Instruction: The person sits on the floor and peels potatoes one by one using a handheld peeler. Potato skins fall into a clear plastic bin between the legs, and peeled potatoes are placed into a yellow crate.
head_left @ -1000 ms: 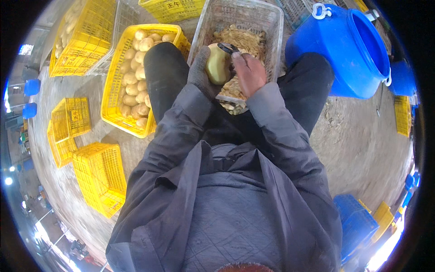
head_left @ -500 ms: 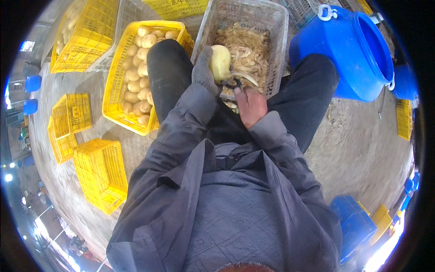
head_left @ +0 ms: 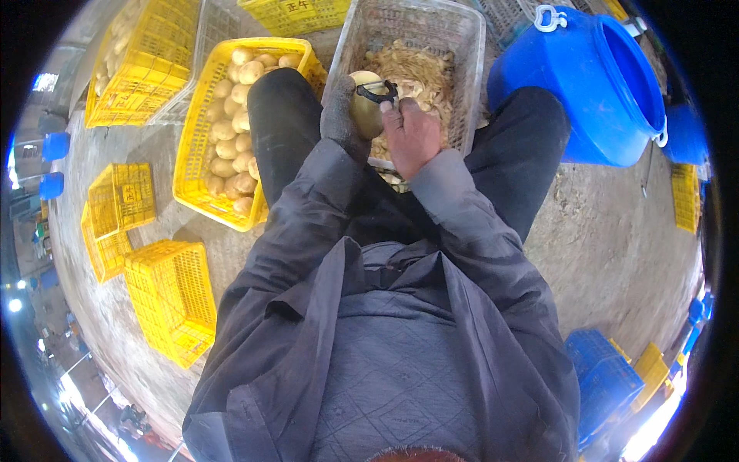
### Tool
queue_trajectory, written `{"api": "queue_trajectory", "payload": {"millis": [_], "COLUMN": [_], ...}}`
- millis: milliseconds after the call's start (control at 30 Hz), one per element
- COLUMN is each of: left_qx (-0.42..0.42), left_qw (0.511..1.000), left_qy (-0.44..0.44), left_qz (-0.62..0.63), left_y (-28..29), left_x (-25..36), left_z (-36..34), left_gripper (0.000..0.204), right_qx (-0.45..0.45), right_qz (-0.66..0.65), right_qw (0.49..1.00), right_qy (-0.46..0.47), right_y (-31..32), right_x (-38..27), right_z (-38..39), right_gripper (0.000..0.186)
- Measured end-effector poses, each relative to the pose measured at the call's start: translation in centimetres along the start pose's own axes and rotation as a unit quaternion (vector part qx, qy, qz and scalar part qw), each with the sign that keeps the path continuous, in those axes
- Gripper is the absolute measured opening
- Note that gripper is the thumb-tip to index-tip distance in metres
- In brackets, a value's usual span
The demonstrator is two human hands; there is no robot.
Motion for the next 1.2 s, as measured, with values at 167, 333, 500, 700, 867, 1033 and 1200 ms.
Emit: {"api": "queue_trajectory", "payload": {"millis": [167,333,500,700,867,1033,1200], "left_qx": [0.063,0.073,-0.007,0.072,0.129,0.079,0.136], "left_qw": [0.998,0.983,0.996,0.99,0.985,0.994,0.982], "left_qy": [0.005,0.046,0.012,0.062,0.07,-0.015,0.008], "left_qz": [-0.024,0.161,0.091,0.107,0.096,0.071,0.134], "left_y": [1.6,-1.4,-2.4,-2.0,-0.8,4.4,-1.3], "left_x": [-0.3,2.2,2.8,2.1,1.2,0.1,0.9], "left_z": [-0.4,0.6,1.9,1.5,0.7,-1.9,0.5], "left_gripper": [0.059,0.053,0.048,0.055,0.052,0.049,0.043], "right_qx": [-0.085,-0.115,-0.049,-0.026,-0.047,-0.099,-0.067], "right_qz": [0.042,0.038,-0.029,-0.021,-0.029,0.021,-0.181], "right_qw": [0.995,0.992,0.997,0.999,0.998,0.995,0.976], "right_qy": [0.015,0.04,-0.044,-0.012,-0.023,-0.013,-0.096], "right_y": [-0.7,-0.2,1.4,0.5,-1.8,-3.0,-3.5], "right_x": [1.3,3.1,2.6,1.4,1.7,2.5,5.0], "right_z": [3.4,6.5,5.4,2.5,4.4,5.8,4.9], "right_gripper": [0.036,0.034,0.033,0.035,0.036,0.037,0.042]}}
Point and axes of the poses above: each hand's wrist, its own z-axis away from the middle knuckle, its own y-axis out of the back of the hand, x = y × z, the point moved 1 cm from there along -z, towards the middle knuckle, and after that the axes turned 5 degrees about -x, right-handed, at the moved point
